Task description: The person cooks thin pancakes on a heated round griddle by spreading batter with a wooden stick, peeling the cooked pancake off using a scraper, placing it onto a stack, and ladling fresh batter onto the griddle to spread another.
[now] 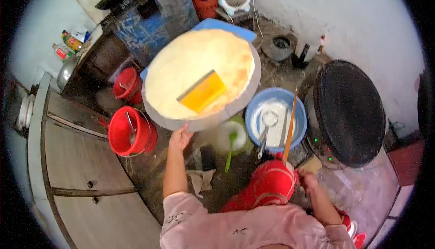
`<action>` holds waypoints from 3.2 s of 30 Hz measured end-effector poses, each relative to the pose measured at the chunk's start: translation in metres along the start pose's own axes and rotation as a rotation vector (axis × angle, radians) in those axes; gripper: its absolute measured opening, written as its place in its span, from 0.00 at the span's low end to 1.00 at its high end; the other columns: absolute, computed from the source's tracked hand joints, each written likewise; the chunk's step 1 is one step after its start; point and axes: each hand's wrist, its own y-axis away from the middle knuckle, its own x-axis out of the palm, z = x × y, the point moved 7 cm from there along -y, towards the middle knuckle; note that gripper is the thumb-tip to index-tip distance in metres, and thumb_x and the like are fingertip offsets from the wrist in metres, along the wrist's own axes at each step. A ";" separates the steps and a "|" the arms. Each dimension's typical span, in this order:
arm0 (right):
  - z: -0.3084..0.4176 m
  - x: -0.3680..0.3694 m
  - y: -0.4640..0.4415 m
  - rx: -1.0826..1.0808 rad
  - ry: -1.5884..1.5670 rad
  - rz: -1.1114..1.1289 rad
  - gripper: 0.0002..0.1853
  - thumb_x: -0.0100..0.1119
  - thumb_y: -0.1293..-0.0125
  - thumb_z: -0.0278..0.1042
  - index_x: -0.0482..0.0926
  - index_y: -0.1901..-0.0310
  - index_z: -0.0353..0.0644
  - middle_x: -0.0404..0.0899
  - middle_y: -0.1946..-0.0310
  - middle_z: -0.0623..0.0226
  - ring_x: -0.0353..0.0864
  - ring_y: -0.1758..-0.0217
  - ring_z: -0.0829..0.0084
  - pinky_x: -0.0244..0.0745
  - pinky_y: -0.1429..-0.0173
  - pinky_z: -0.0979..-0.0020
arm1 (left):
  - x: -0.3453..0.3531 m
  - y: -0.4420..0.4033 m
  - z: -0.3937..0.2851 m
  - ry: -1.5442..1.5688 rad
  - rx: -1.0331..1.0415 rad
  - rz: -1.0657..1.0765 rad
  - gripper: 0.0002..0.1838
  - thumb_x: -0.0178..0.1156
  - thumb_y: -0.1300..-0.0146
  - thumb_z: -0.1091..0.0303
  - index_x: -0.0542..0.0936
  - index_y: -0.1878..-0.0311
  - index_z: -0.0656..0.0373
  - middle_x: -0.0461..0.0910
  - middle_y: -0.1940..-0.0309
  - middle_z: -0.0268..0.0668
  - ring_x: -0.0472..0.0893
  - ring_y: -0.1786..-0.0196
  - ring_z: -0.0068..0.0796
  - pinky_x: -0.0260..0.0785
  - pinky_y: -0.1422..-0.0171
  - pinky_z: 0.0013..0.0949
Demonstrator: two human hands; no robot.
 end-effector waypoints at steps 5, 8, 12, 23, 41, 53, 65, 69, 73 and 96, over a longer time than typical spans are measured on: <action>-0.012 -0.001 0.018 0.057 -0.051 -0.203 0.08 0.47 0.36 0.28 0.75 0.60 0.38 0.77 0.68 0.68 0.74 0.69 0.73 0.70 0.65 0.73 | -0.115 -0.002 0.088 -0.382 -0.146 0.006 0.22 0.54 0.39 0.47 0.75 0.67 0.61 0.77 0.70 0.39 0.76 0.67 0.39 0.71 0.56 0.42; -0.025 -0.004 0.026 0.039 -0.108 -0.164 0.09 0.51 0.38 0.28 0.76 0.58 0.36 0.78 0.64 0.67 0.75 0.66 0.73 0.71 0.61 0.73 | -0.173 0.045 0.126 -1.596 -0.085 -0.407 0.21 0.59 0.45 0.48 0.76 0.61 0.58 0.77 0.62 0.40 0.76 0.59 0.44 0.68 0.54 0.46; -0.043 -0.025 0.035 0.036 -0.047 -0.221 0.09 0.50 0.38 0.31 0.77 0.59 0.37 0.79 0.68 0.68 0.76 0.70 0.75 0.70 0.67 0.75 | -0.179 0.090 0.181 -2.347 -0.322 -0.051 0.28 0.63 0.50 0.52 0.73 0.48 0.56 0.64 0.40 0.41 0.60 0.36 0.47 0.60 0.43 0.55; -0.040 -0.042 0.056 -0.067 -0.012 -0.233 0.08 0.50 0.37 0.35 0.77 0.62 0.42 0.78 0.72 0.72 0.72 0.75 0.77 0.65 0.72 0.76 | -0.169 0.112 0.161 -1.672 -0.153 -0.101 0.15 0.56 0.43 0.62 0.77 0.55 0.59 0.73 0.57 0.37 0.71 0.54 0.37 0.65 0.49 0.42; -0.018 -0.037 0.139 -0.304 -0.008 -0.186 0.10 0.49 0.35 0.35 0.75 0.57 0.39 0.78 0.71 0.67 0.75 0.71 0.75 0.69 0.68 0.76 | -0.329 0.095 0.233 -1.595 -0.330 -0.202 0.15 0.58 0.47 0.56 0.81 0.61 0.53 0.78 0.74 0.34 0.75 0.71 0.28 0.67 0.62 0.34; 0.054 0.078 0.209 -0.665 0.206 0.143 0.18 0.55 0.37 0.34 0.70 0.48 0.36 0.76 0.54 0.63 0.74 0.49 0.73 0.67 0.43 0.71 | 0.090 0.278 0.058 -0.911 0.374 0.633 0.10 0.65 0.54 0.77 0.80 0.65 0.65 0.76 0.61 0.38 0.74 0.56 0.27 0.63 0.48 0.32; 0.047 0.142 0.275 -0.377 -0.112 0.937 0.39 0.65 0.46 0.35 0.56 0.37 0.33 0.73 0.50 0.55 0.77 0.52 0.67 0.71 0.47 0.69 | 0.256 0.390 0.049 -0.892 0.591 1.105 0.15 0.67 0.57 0.77 0.83 0.62 0.60 0.74 0.64 0.37 0.73 0.61 0.27 0.64 0.56 0.25; 0.029 0.146 0.271 -0.392 -0.153 0.773 0.27 0.61 0.44 0.24 0.65 0.42 0.36 0.73 0.50 0.65 0.73 0.48 0.75 0.67 0.43 0.74 | 0.261 0.401 0.058 -1.056 0.608 1.209 0.13 0.63 0.54 0.78 0.84 0.61 0.59 0.73 0.65 0.38 0.72 0.65 0.26 0.63 0.62 0.25; 0.020 0.147 0.267 -0.434 -0.014 0.638 0.24 0.61 0.42 0.30 0.68 0.45 0.36 0.73 0.49 0.66 0.72 0.47 0.75 0.64 0.40 0.72 | 0.280 0.429 0.056 -1.120 0.745 1.064 0.12 0.66 0.63 0.76 0.85 0.69 0.57 0.74 0.69 0.38 0.73 0.72 0.25 0.62 0.69 0.24; 0.050 0.145 0.431 -1.327 0.309 1.027 0.14 0.55 0.39 0.31 0.75 0.55 0.32 0.77 0.56 0.61 0.74 0.51 0.69 0.67 0.47 0.69 | 0.316 0.516 0.060 -0.662 1.106 1.571 0.13 0.56 0.45 0.67 0.77 0.61 0.67 0.73 0.56 0.52 0.75 0.59 0.46 0.67 0.57 0.44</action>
